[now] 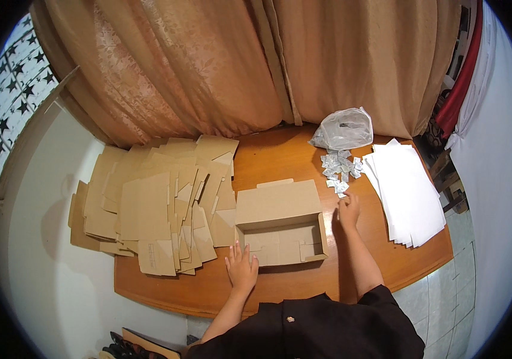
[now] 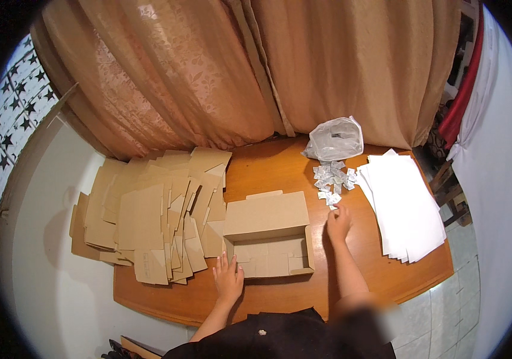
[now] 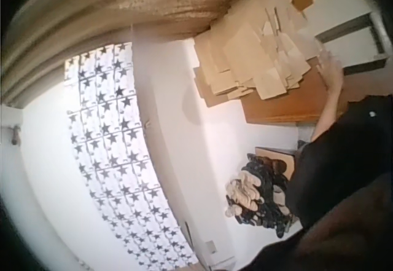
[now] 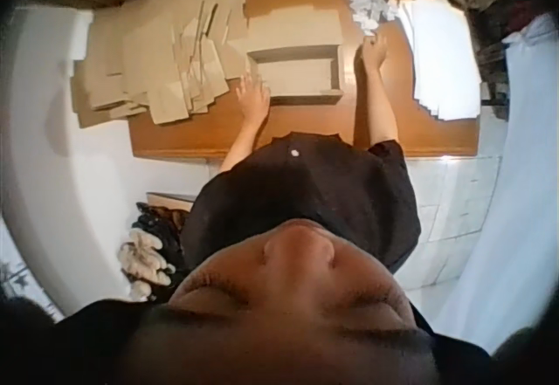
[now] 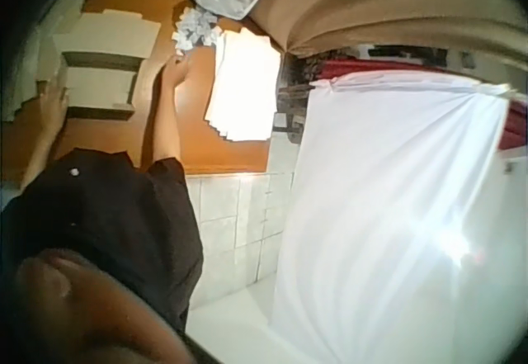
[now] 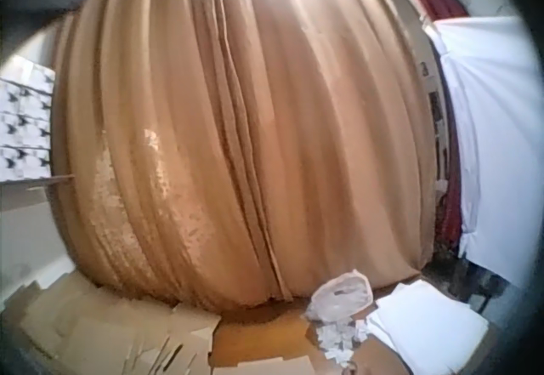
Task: Fold flat cardboard into shoeboxes and stack them on a shelf.
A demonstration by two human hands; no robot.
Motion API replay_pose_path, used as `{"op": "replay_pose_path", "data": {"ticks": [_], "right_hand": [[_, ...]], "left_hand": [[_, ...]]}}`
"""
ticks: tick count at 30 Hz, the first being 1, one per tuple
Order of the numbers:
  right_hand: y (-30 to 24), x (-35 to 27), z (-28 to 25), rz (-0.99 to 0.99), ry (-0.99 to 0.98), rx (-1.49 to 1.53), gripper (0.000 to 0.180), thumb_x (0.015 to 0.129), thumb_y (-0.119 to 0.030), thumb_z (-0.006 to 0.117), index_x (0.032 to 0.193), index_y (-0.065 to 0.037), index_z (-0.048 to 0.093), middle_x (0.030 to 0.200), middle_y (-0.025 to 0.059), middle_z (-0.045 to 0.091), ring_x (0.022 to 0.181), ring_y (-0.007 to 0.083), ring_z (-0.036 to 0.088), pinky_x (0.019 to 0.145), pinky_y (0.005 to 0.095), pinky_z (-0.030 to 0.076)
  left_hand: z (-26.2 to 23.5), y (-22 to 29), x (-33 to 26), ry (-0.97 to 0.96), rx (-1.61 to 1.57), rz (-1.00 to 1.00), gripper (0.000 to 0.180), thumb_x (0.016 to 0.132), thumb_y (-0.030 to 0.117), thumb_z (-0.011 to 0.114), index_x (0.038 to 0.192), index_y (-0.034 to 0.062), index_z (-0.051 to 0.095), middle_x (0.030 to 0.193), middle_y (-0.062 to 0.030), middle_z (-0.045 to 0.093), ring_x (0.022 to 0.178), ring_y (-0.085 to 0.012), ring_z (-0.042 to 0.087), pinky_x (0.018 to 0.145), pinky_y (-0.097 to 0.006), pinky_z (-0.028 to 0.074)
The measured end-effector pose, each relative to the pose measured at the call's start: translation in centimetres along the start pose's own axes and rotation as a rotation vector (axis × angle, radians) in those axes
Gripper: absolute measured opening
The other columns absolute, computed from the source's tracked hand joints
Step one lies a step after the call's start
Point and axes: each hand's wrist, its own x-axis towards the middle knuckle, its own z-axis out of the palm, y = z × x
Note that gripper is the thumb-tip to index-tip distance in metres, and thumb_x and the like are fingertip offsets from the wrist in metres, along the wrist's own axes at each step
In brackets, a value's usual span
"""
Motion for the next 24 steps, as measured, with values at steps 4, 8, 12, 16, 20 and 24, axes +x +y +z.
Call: {"op": "replay_pose_path", "data": {"ticks": [4, 8, 12, 16, 20, 24], "right_hand": [[0.2, 0.7, -5.0, 0.081, 0.24, -0.635, 0.036, 0.079, -0.02, 0.057, 0.114, -0.01, 0.054, 0.121, 0.0093, 0.051, 0.115, 0.0247, 0.045, 0.101, 0.0641, 0.015], [4.1, 0.3, -9.8, 0.238, 0.47, -0.934, 0.039, 0.077, -0.02, 0.062, 0.113, -0.009, 0.053, 0.125, 0.0092, 0.048, 0.122, 0.0247, 0.039, 0.101, 0.0654, 0.015], [5.0, -0.8, -13.6, 0.283, 0.326, -0.858, 0.043, 0.075, -0.019, 0.066, 0.114, -0.007, 0.053, 0.127, 0.0126, 0.047, 0.12, 0.0277, 0.042, 0.099, 0.0618, 0.025], [6.6, -1.1, -16.2, 0.074, 0.197, -0.755, 0.024, 0.081, -0.022, 0.061, 0.097, -0.004, 0.061, 0.102, 0.0139, 0.061, 0.099, 0.0295, 0.056, 0.094, 0.0553, 0.035], [5.8, -2.9, -16.3, -0.102, 0.223, -0.729, 0.019, 0.086, -0.02, 0.054, 0.083, -0.004, 0.065, 0.08, 0.0121, 0.064, 0.084, 0.0292, 0.06, 0.095, 0.0569, 0.032], [5.0, -4.8, -15.9, -0.194, 0.327, -0.729, 0.016, 0.086, -0.019, 0.055, 0.083, -0.007, 0.065, 0.084, 0.009, 0.064, 0.087, 0.0262, 0.059, 0.099, 0.0571, 0.029]], "left_hand": [[-0.3, 0.0, 0.0, -0.006, -0.017, 0.064, 0.043, 0.086, 0.027, 0.048, 0.124, 0.0061, 0.053, 0.143, -0.0206, 0.029, 0.132, -0.0398, 0.024, 0.105, -0.056, 0.019], [-0.1, 0.7, 0.6, -0.03, -0.092, 0.119, 0.042, 0.085, 0.025, 0.049, 0.122, 0.0074, 0.056, 0.143, -0.0223, 0.028, 0.132, -0.0416, 0.023, 0.105, -0.056, 0.019], [0.6, 2.0, 0.3, -0.035, -0.143, 0.16, 0.042, 0.085, 0.026, 0.05, 0.123, 0.0083, 0.056, 0.144, -0.0216, 0.027, 0.132, -0.0413, 0.023, 0.105, -0.055, 0.02], [0.2, 4.9, 0.5, -0.134, -0.136, 0.141, 0.04, 0.086, 0.029, 0.051, 0.121, 0.01, 0.057, 0.145, -0.0203, 0.025, 0.135, -0.038, 0.019, 0.106, -0.057, 0.014], [-0.4, 6.3, 0.7, -0.171, -0.146, 0.117, 0.041, 0.085, 0.031, 0.053, 0.12, 0.0106, 0.058, 0.145, -0.0188, 0.025, 0.137, -0.0347, 0.016, 0.105, -0.061, 0.003], [-1.7, 7.4, 1.0, -0.156, -0.129, 0.183, 0.042, 0.084, 0.032, 0.054, 0.121, 0.0108, 0.057, 0.145, -0.0182, 0.026, 0.137, -0.0349, 0.015, 0.105, -0.061, 0.0]]}}
